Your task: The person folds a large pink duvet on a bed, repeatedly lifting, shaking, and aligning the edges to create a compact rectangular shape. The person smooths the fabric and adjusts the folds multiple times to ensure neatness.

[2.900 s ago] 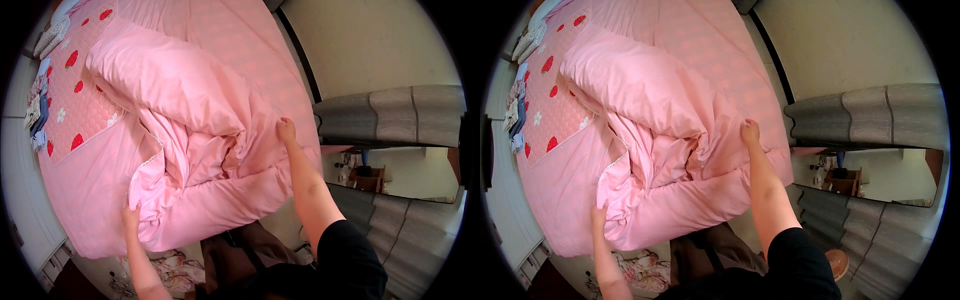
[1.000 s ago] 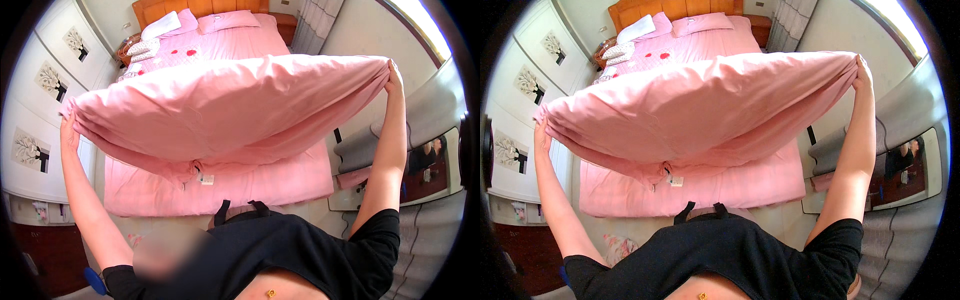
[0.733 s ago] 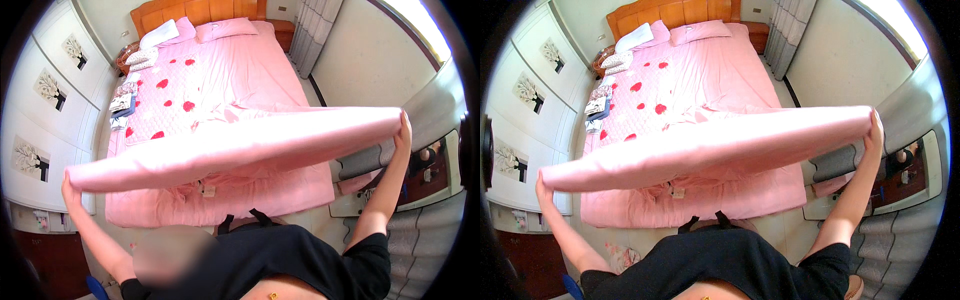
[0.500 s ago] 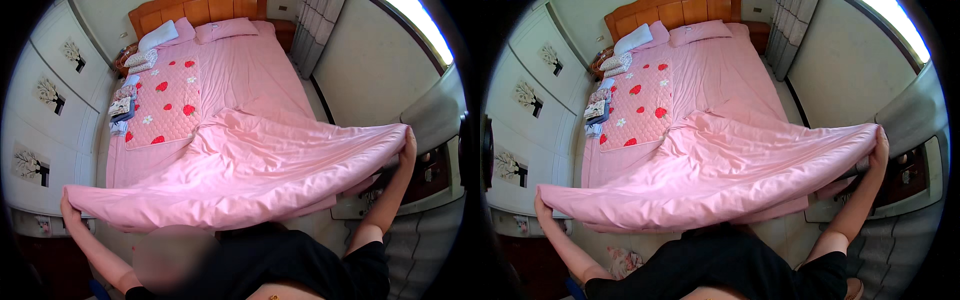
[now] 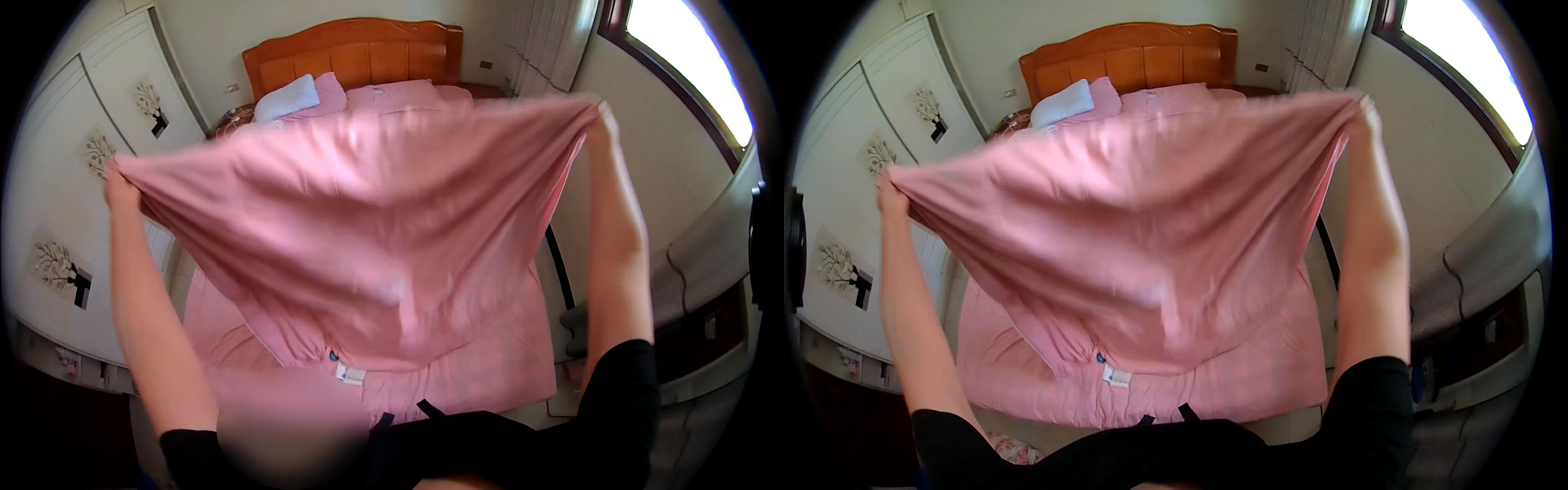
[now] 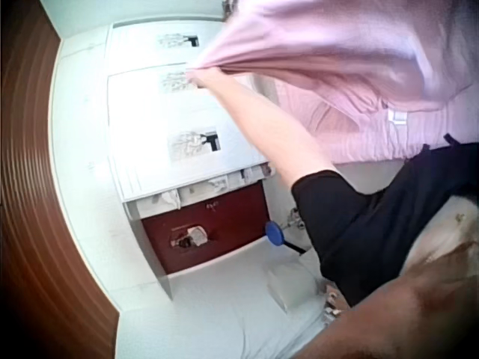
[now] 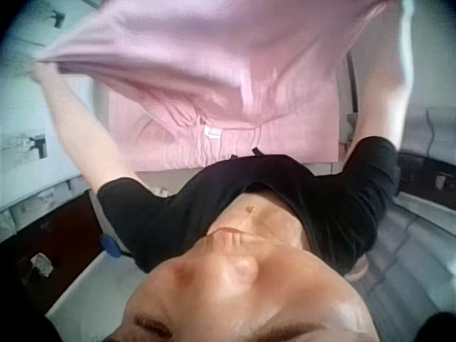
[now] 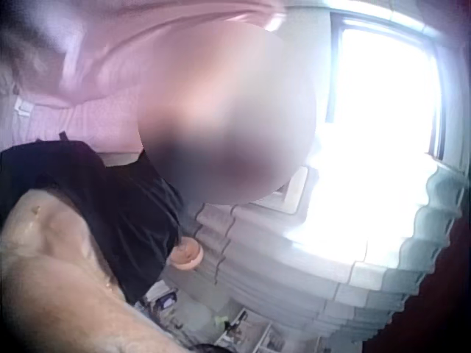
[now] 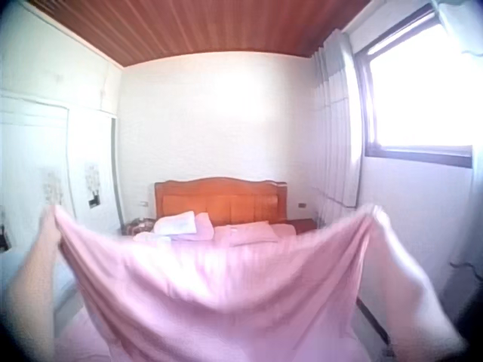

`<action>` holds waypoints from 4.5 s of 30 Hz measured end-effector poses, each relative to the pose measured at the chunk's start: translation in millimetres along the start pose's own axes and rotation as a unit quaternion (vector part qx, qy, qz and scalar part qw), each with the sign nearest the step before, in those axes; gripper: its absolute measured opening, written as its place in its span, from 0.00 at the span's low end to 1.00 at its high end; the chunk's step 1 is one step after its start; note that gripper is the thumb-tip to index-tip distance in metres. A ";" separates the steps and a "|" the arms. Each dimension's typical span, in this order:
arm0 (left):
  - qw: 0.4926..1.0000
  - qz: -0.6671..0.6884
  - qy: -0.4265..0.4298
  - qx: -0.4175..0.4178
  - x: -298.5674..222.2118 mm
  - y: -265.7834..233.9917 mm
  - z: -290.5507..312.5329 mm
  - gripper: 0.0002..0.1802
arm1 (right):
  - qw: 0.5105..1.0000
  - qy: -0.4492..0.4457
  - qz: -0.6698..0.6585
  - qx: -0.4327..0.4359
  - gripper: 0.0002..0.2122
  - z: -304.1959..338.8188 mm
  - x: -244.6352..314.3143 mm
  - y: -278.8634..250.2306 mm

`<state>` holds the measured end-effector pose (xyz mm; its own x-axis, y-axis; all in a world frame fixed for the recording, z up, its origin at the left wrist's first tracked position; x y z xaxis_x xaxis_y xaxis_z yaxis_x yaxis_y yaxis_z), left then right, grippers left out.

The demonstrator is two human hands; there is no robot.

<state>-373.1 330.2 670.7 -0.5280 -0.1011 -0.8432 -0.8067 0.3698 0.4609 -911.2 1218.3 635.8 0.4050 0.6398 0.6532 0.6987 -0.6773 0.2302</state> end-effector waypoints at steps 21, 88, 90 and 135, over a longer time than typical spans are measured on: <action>0.975 0.100 -0.099 0.172 -69.5 -145.2 163.5 0.20 | 0.940 0.018 0.027 -0.340 0.07 249.5 80.2 -46.1; 0.636 -0.503 -0.301 0.502 523.7 -15.4 816.3 0.13 | 0.596 0.570 0.554 -0.114 0.24 634.8 -258.5 -114.8; 0.629 -0.507 -0.315 0.498 524.3 12.1 807.1 0.14 | 0.626 0.606 0.488 -0.052 0.26 630.4 -253.9 -78.2; 0.337 -0.625 -0.161 0.685 597.3 81.7 788.1 0.37 | 0.629 0.451 0.599 -0.205 0.14 533.6 -359.2 -156.6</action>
<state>-545.4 1027.9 -13.5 0.2319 -0.9455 -0.2285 0.6523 0.3254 -0.6846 -851.4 1288.4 -19.8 -0.1318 -0.7606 0.6357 -0.0752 -0.6317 -0.7715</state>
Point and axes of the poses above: each hand's wrist, its own z-axis away from the middle knuckle, its own y-axis out of the palm, x = y × z, the point moved 4 cm from there along -z, towards the middle knuckle, and after that the axes turned 4 degrees about -y, right-handed, at the moved point
